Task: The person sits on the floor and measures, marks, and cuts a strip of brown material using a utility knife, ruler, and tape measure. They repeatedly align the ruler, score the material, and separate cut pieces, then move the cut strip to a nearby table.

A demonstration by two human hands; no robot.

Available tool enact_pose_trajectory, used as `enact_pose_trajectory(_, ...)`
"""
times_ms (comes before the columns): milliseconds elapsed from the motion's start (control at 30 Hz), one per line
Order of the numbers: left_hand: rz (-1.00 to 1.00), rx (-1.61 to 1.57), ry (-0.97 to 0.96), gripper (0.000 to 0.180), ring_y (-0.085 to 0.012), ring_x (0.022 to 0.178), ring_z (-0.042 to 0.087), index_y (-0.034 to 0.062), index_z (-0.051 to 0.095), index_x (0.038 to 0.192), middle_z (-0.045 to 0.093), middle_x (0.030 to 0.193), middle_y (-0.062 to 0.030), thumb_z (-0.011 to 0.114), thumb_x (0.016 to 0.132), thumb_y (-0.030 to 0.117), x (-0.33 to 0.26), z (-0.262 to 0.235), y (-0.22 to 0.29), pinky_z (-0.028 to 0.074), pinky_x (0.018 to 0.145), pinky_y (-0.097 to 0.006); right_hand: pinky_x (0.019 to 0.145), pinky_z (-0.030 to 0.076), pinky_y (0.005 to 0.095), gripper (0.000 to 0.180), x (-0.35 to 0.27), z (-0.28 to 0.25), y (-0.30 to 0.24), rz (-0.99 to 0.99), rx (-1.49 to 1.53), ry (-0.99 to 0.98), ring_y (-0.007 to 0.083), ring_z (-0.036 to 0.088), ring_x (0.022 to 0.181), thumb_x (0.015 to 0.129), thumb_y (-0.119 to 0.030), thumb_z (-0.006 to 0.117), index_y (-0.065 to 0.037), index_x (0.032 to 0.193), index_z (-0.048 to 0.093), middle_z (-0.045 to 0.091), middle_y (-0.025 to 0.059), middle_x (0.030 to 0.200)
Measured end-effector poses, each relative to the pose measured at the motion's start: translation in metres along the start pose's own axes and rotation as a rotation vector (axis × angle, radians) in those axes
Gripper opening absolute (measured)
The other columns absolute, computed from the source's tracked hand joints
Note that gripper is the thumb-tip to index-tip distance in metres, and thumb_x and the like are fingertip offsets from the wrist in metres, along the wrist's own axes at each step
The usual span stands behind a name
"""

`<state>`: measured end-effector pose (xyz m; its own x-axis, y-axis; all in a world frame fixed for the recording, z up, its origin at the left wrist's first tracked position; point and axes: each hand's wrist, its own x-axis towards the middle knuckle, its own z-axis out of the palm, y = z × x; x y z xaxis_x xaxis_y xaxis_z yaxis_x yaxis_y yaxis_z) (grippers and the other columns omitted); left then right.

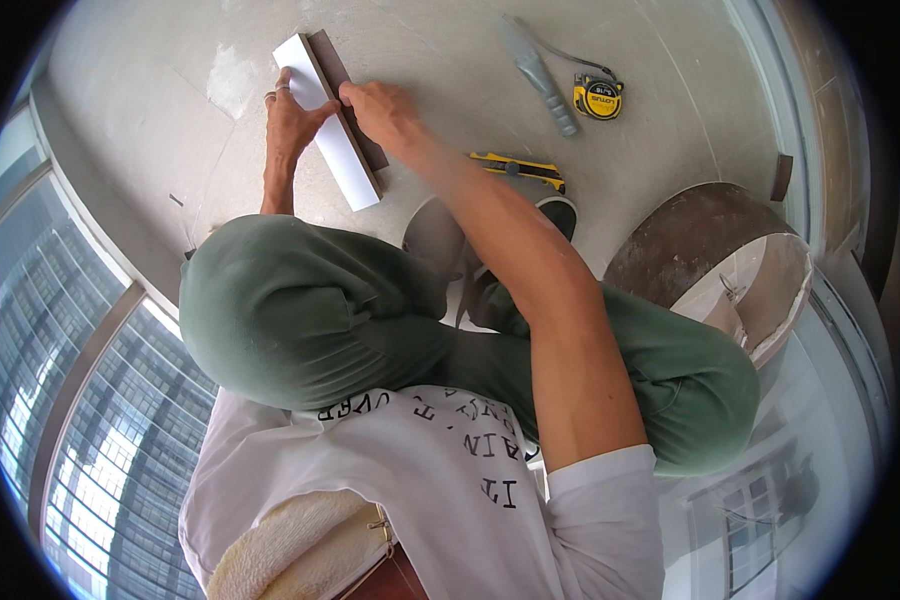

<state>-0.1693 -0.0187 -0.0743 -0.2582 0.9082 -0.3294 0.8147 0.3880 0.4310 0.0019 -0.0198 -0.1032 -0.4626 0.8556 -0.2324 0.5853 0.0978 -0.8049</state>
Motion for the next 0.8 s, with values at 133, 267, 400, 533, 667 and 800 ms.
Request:
enact_pose_trajectory(133, 0.004, 0.002, 0.007, 0.107, -0.0432, 0.097, 0.069, -0.0077, 0.034, 0.148, 0.052, 0.125, -0.0349, 0.093, 0.066, 0.027, -0.001, 0.000, 0.002, 0.065, 0.073, -0.043, 0.078, 0.052, 0.0462, 0.031, 0.001, -0.001, 0.001, 0.023, 0.057, -0.056, 0.0372, 0.067, 0.092, 0.083, 0.002, 0.062, -0.007, 0.113, 0.059, 0.070, 0.0176, 0.100)
enact_pose_trajectory(267, 0.009, 0.011, 0.003, 0.108, -0.0431, 0.097, 0.069, -0.0080, 0.033, 0.148, 0.051, 0.125, -0.0353, 0.093, 0.066, 0.028, -0.001, 0.001, 0.002, 0.065, 0.073, -0.042, 0.077, 0.053, 0.0465, 0.031, 0.001, 0.001, 0.001, 0.025, 0.029, -0.040, 0.0381, 0.068, 0.093, 0.083, 0.002, 0.063, -0.006, 0.112, 0.060, 0.070, 0.0177, 0.099)
enact_pose_trajectory(400, 0.039, 0.015, 0.030, 0.108, -0.0439, 0.097, 0.069, -0.0088, 0.032, 0.148, 0.050, 0.126, -0.0362, 0.093, 0.066, 0.028, -0.002, 0.003, -0.002, 0.065, 0.073, -0.043, 0.078, 0.053, 0.0467, 0.030, 0.000, 0.001, 0.000, 0.001, 0.027, -0.026, 0.0381, 0.068, 0.093, 0.083, 0.002, 0.063, -0.006, 0.112, 0.060, 0.070, 0.0177, 0.101)
enact_pose_trajectory(533, -0.010, -0.062, -0.004, 0.108, -0.0470, 0.100, 0.068, -0.0063, 0.035, 0.147, 0.047, 0.128, -0.0369, 0.095, 0.061, 0.022, 0.001, 0.002, 0.002, 0.064, 0.078, -0.046, 0.076, 0.053, 0.0462, 0.023, 0.002, 0.004, 0.005, -0.055, 0.035, 0.021, 0.0380, 0.068, 0.090, 0.087, 0.000, 0.058, -0.006, 0.109, 0.061, 0.070, 0.0182, 0.096)
enact_pose_trajectory(667, 0.025, -0.074, 0.010, 0.113, -0.0451, 0.102, 0.068, -0.0003, 0.038, 0.148, 0.046, 0.131, -0.0346, 0.098, 0.056, 0.024, 0.001, -0.001, -0.003, 0.064, 0.081, -0.047, 0.074, 0.055, 0.0461, 0.017, -0.005, -0.006, -0.009, -0.028, 0.029, 0.028, 0.0381, 0.070, 0.085, 0.096, -0.005, 0.048, -0.003, 0.103, 0.062, 0.070, 0.0200, 0.088)
enact_pose_trajectory(800, 0.051, -0.101, -0.041, 0.112, -0.0433, 0.108, 0.066, 0.0067, 0.043, 0.148, 0.044, 0.138, -0.0334, 0.098, 0.053, 0.026, 0.005, -0.005, -0.015, 0.062, 0.087, -0.047, 0.072, 0.056, 0.0468, 0.015, -0.005, -0.007, -0.014, -0.002, 0.026, 0.051, 0.0380, 0.070, 0.083, 0.098, -0.007, 0.049, -0.003, 0.104, 0.061, 0.070, 0.0202, 0.087)
